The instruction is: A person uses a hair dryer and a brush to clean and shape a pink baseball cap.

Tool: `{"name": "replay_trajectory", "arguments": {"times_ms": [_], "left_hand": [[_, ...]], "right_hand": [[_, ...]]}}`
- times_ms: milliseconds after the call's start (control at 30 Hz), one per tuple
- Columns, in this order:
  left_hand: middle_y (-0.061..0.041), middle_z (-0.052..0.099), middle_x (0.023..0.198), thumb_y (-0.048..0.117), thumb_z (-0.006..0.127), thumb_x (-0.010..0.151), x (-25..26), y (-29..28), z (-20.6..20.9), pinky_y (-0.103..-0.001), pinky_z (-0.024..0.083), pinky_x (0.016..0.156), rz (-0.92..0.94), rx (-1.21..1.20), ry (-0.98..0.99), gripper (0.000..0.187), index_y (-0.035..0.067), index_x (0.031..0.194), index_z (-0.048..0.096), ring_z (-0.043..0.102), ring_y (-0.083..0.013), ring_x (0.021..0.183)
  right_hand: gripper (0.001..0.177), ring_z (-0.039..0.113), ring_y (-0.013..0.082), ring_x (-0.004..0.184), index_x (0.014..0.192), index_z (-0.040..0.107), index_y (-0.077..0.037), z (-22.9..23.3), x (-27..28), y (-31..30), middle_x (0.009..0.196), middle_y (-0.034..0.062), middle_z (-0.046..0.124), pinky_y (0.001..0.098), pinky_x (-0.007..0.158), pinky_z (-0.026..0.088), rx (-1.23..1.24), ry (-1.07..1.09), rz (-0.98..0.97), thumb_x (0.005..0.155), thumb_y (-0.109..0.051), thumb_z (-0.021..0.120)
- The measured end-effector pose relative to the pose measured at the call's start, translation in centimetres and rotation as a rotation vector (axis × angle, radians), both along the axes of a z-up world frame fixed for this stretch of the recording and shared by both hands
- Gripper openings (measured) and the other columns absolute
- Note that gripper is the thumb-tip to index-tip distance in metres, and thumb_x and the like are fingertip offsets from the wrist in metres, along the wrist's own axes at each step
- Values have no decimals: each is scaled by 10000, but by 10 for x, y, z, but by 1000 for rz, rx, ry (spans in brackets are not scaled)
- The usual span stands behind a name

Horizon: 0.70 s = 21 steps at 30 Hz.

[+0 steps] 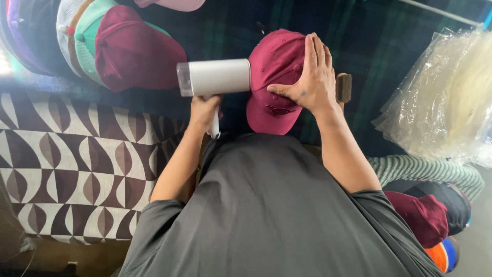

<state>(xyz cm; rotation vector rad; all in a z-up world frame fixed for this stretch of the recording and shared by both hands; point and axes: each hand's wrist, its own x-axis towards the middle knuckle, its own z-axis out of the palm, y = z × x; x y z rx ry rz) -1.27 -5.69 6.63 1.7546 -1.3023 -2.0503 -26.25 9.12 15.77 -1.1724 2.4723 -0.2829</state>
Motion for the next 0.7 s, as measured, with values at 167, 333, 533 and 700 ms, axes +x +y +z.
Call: {"name": "replay_trajectory", "arguments": {"times_ms": [167,333,533,700], "left_hand": [[-114,528,609,108,659,741,2,-1,19,-341,443,413,-59,-50,10,181,4,881,609,557,-200,444],[-95,553,661,160,666,764,-9,-25,13,-342,460,445,-122,-48,-31,205,16,900,613,565,-197,514],[-107,548,553,164,731,745,9,4,-20,-341,437,364,-1,15,-4,207,29,763,574,552,-223,384],[-115,575,645,145,700,759,0,-6,15,-334,471,407,-66,-11,-45,211,10,908,637,589,-205,447]], "right_hand": [[1432,222,420,1536,1626,128,-24,5,0,-3,1697,179,203,592,1184,342,24,-16,-1,684,-849,823],[1428,221,459,1530,1625,132,-22,0,1,-1,1693,199,206,605,1203,310,-7,-19,8,689,-853,818],[1431,233,460,1526,1622,134,-13,-4,0,2,1686,214,220,601,1206,307,-17,-2,21,684,-895,759],[1430,203,431,1543,1628,115,-26,2,-1,0,1701,186,193,589,1218,291,22,-17,0,691,-865,796]]}}
